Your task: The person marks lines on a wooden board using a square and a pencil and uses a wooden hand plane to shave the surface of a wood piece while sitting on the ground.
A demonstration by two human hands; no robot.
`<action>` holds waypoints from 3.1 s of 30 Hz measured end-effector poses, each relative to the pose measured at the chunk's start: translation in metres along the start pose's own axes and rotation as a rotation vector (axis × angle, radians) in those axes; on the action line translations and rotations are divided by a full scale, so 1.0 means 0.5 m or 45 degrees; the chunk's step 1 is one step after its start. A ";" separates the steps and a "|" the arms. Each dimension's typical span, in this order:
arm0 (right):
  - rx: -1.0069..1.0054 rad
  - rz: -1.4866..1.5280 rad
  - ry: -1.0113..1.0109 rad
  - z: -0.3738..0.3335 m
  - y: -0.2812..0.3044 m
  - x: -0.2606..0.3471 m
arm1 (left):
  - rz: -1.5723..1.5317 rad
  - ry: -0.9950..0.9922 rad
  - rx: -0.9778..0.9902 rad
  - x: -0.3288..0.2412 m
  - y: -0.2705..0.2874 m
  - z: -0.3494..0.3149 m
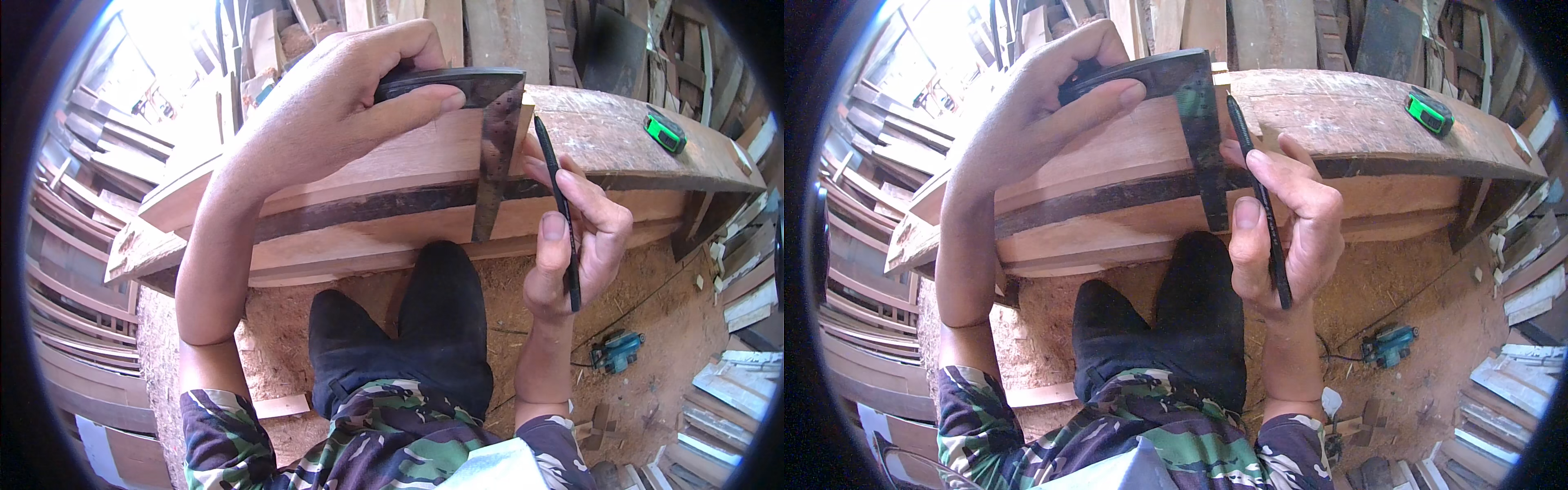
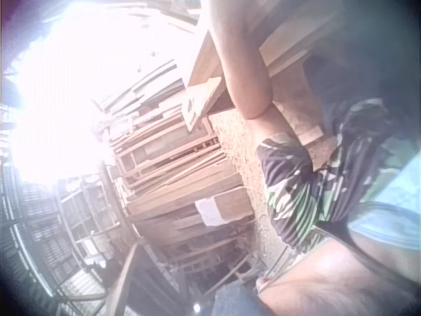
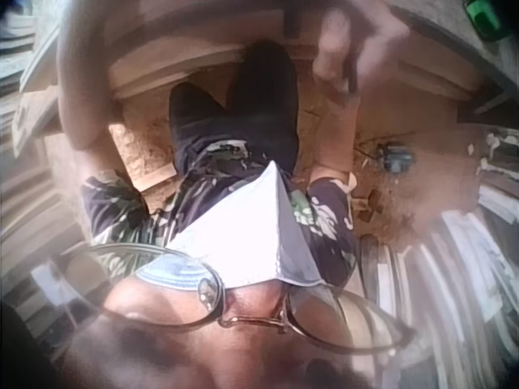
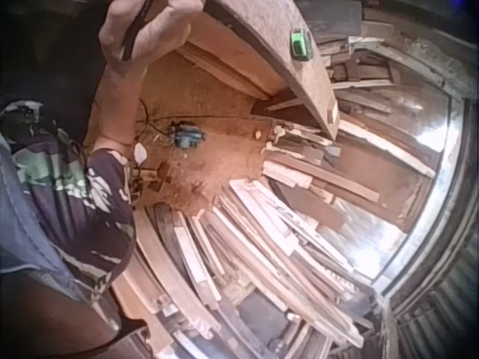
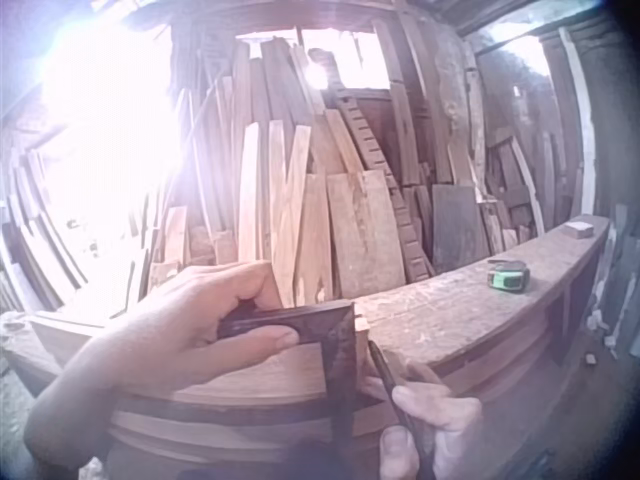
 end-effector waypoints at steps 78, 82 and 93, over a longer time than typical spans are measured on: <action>-0.628 -0.252 -0.385 -0.073 0.153 0.042 | 0.108 0.653 0.287 0.070 0.198 -0.229; -0.603 -0.268 -0.364 -0.073 0.145 0.046 | 0.030 0.774 0.349 0.099 0.211 -0.251; -0.573 -0.240 -0.375 -0.063 0.073 0.049 | 0.038 1.008 0.484 0.063 0.262 -0.279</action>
Point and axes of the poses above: each hand's wrist, its own z-axis towards the middle knuckle, its own y-axis out of the back of the hand, x = y × z, the point moved 3 cm from there along z, towards the middle knuckle, and after that the axes turned 5 degrees about y, right-handed, at the moved point
